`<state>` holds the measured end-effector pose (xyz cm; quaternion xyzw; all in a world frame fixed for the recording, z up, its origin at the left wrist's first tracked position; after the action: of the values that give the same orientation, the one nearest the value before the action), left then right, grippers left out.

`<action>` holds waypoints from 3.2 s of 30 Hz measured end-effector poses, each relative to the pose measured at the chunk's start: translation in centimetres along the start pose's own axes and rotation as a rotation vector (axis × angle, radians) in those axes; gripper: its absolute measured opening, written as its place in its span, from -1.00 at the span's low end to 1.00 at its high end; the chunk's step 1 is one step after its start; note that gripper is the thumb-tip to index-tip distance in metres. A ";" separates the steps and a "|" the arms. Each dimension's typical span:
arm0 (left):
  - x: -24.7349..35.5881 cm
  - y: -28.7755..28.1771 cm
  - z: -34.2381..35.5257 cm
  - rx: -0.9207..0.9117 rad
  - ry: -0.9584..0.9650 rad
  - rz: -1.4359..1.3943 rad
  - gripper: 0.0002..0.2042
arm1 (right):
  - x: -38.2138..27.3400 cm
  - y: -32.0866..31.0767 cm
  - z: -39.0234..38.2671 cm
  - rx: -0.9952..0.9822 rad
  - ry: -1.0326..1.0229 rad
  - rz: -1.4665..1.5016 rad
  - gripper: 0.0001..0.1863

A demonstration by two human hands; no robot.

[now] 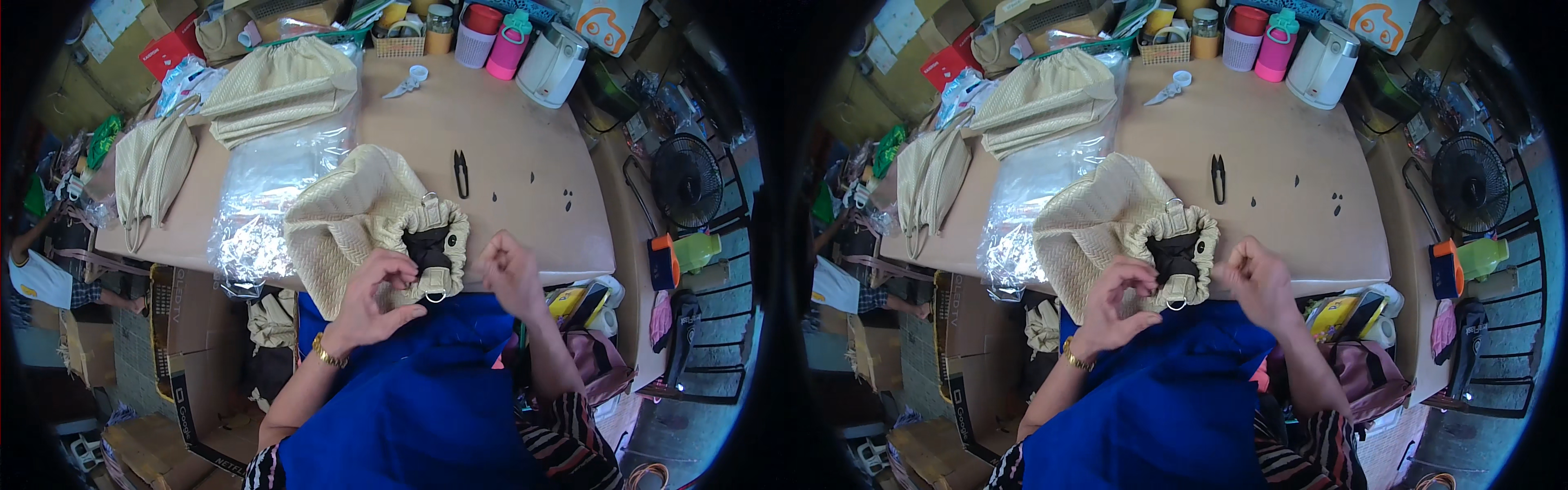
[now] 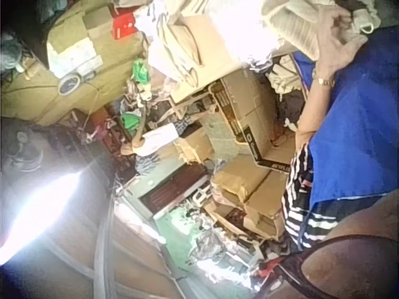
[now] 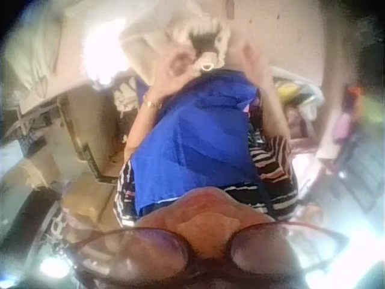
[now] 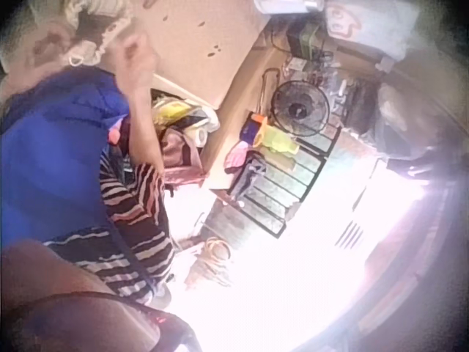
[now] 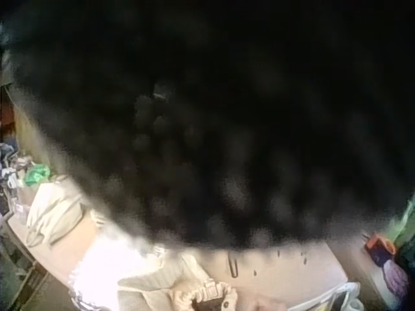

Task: The person finishes a two-tone fabric and leather pouch by turning it over to work on the interior, using a small snip tool to trim threads from the elasticated opening and internal seams, and then applying a label or piece of tape to the front surface.

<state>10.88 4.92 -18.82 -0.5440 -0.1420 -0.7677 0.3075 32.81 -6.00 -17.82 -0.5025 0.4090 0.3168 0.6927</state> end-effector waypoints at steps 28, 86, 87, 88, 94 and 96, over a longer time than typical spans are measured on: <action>5.0 0.3 9.0 -0.016 0.298 1.080 -0.45 | 9.2 -4.1 15.3 0.174 0.045 -0.252 -0.46; 8.6 -4.7 9.3 -0.295 0.041 0.250 -0.78 | -11.3 1.8 3.2 0.559 -0.716 -0.696 -0.81; 8.7 -4.7 9.2 -0.293 0.041 0.249 -0.78 | -11.4 1.8 3.1 0.561 -0.709 -0.681 -0.83; 8.8 -4.5 9.1 -0.287 0.029 0.281 -0.78 | -11.3 1.8 3.1 0.561 -0.705 -0.681 -0.83; 11.0 -3.3 8.5 -0.282 -0.058 0.432 -0.77 | -11.0 1.5 2.8 0.561 -0.698 -0.578 -0.84; 10.3 -2.7 7.4 -0.297 -0.081 0.493 -0.73 | -12.0 1.2 2.8 0.401 -0.595 -0.586 -0.85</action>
<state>12.51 7.81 -6.28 -0.6314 0.0965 -0.6598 0.3957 26.89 -3.28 -7.28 -0.3403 0.0863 0.1528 0.9238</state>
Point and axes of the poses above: each hand's wrist, its own z-axis towards the middle knuckle, its own y-axis out of the palm, x = y × z, the point moved 3 cm from there along z, towards the middle knuckle
